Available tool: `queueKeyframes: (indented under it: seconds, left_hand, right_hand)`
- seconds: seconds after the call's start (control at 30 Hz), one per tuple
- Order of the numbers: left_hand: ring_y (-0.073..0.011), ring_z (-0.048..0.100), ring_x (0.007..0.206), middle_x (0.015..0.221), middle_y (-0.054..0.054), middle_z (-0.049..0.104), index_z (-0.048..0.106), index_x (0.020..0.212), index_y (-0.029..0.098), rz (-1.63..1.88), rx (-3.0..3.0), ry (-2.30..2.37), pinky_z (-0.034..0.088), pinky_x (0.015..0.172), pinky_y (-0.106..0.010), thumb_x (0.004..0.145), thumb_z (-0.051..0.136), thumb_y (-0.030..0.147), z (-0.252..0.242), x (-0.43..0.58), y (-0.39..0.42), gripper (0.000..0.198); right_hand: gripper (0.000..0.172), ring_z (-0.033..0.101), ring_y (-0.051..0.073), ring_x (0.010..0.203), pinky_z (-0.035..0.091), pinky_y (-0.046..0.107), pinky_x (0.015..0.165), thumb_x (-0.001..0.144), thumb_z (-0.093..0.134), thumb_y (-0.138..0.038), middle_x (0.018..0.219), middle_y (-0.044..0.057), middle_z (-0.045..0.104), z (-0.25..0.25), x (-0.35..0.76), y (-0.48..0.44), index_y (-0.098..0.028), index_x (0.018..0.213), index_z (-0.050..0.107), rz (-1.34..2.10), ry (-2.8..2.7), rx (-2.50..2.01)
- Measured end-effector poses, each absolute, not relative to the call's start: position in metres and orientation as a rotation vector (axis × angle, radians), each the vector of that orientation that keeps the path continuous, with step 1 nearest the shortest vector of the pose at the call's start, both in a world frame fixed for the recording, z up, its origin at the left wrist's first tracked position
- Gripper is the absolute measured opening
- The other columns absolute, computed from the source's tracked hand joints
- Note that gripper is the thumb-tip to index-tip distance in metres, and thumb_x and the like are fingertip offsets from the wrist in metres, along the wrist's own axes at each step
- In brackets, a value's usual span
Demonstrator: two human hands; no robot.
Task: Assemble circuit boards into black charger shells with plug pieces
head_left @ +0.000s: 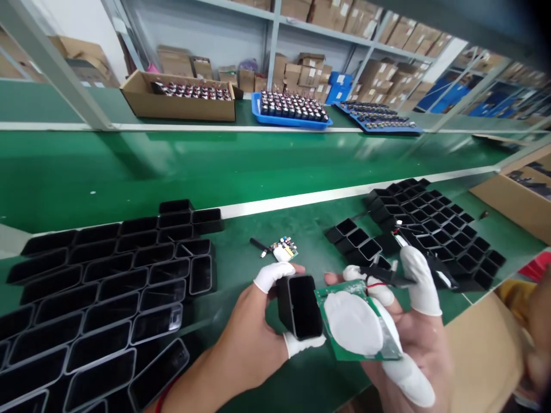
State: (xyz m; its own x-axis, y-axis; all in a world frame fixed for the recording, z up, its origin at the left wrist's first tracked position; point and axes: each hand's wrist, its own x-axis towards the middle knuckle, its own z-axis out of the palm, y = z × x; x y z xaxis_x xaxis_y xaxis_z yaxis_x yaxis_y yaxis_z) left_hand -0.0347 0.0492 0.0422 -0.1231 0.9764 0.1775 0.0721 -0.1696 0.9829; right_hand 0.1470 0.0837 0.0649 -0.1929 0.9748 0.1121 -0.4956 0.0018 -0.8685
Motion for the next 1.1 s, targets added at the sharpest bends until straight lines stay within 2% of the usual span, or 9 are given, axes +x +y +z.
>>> queueKeyframes:
  seconds: [0.13,0.27,0.37,0.47,0.6,0.7,0.77,0.93,1.1]
  left_hand:
    - [-0.0317,0.062,0.114,0.123,-0.006,0.061,0.056,0.122,0.03,1.378,1.273,1.321,0.054,0.099,-0.043,0.053,0.096,0.046,0.051,-0.041,0.05,0.081]
    - [-0.0287,0.062,0.116,0.121,-0.008,0.061,0.05,0.129,0.027,1.167,1.016,1.062,0.054,0.099,-0.043,0.075,0.08,0.034,0.063,-0.046,0.05,0.063]
    - [-0.0247,0.068,0.089,0.099,-0.004,0.065,0.063,0.104,0.022,1.035,0.929,1.061,0.058,0.078,-0.036,0.059,0.09,0.027,0.071,-0.046,0.052,0.052]
    - [-0.0268,0.068,0.09,0.097,-0.007,0.068,0.064,0.086,0.018,1.012,1.016,1.332,0.055,0.08,-0.038,0.053,0.093,0.034,0.074,-0.042,0.052,0.047]
    - [-0.0249,0.068,0.096,0.109,-0.008,0.068,0.055,0.108,0.023,1.062,1.198,1.284,0.057,0.086,-0.039,0.082,0.072,0.033,0.066,-0.037,0.042,0.033]
    - [-0.0287,0.056,0.129,0.141,-0.011,0.053,0.032,0.144,0.03,1.061,1.374,1.274,0.046,0.11,-0.05,0.091,0.059,0.026,0.061,-0.038,0.036,0.059]
    - [-0.0285,0.043,0.142,0.155,-0.008,0.038,0.017,0.152,0.037,1.043,1.415,1.178,0.034,0.12,-0.052,0.092,0.057,0.021,0.062,-0.04,0.036,0.074]
    - [-0.0253,0.059,0.128,0.141,-0.002,0.055,0.042,0.136,0.039,1.153,1.31,1.128,0.051,0.109,-0.042,0.085,0.074,0.021,0.067,-0.037,0.044,0.063]
    - [-0.0227,0.07,0.111,0.128,0.002,0.067,0.052,0.128,0.041,1.268,1.365,1.35,0.06,0.095,-0.033,0.074,0.086,0.026,0.063,-0.026,0.044,0.066]
  right_hand:
    - [0.097,0.073,0.036,0.103,0.047,0.063,0.101,0.071,0.088,-0.038,0.115,0.008,0.075,0.067,0.143,0.088,-0.04,0.152,0.035,1.479,-0.948,-0.757]
    - [0.09,0.076,0.035,0.091,0.052,0.061,0.094,0.071,0.087,-0.044,0.112,0.01,0.076,0.072,0.139,0.093,-0.037,0.149,0.042,1.44,-0.884,-0.818]
    - [0.089,0.076,0.032,0.095,0.057,0.049,0.09,0.072,0.087,-0.044,0.111,0.01,0.077,0.076,0.143,0.095,-0.034,0.149,0.043,1.445,-0.839,-0.806]
    - [0.092,0.074,0.03,0.103,0.056,0.044,0.096,0.072,0.087,-0.045,0.115,0.009,0.076,0.078,0.149,0.094,-0.034,0.15,0.04,1.482,-0.831,-0.789]
    - [0.089,0.072,0.034,0.107,0.057,0.051,0.093,0.074,0.086,-0.043,0.119,0.01,0.073,0.077,0.147,0.086,-0.039,0.149,0.039,1.508,-0.862,-0.743]
    - [0.086,0.07,0.035,0.111,0.056,0.055,0.096,0.075,0.086,-0.033,0.115,0.006,0.073,0.073,0.14,0.079,-0.043,0.147,0.04,1.505,-0.871,-0.681]
    - [0.085,0.069,0.036,0.114,0.055,0.056,0.098,0.076,0.086,-0.027,0.114,0.004,0.073,0.073,0.136,0.076,-0.044,0.146,0.041,1.514,-0.864,-0.64]
    - [0.08,0.07,0.034,0.113,0.051,0.06,0.103,0.081,0.081,-0.024,0.121,0.002,0.073,0.077,0.131,0.073,-0.048,0.146,0.041,1.494,-0.954,-0.556]
    - [0.077,0.068,0.027,0.118,0.048,0.056,0.109,0.085,0.078,-0.023,0.121,-0.002,0.074,0.077,0.125,0.068,-0.05,0.146,0.04,1.418,-1.011,-0.58]
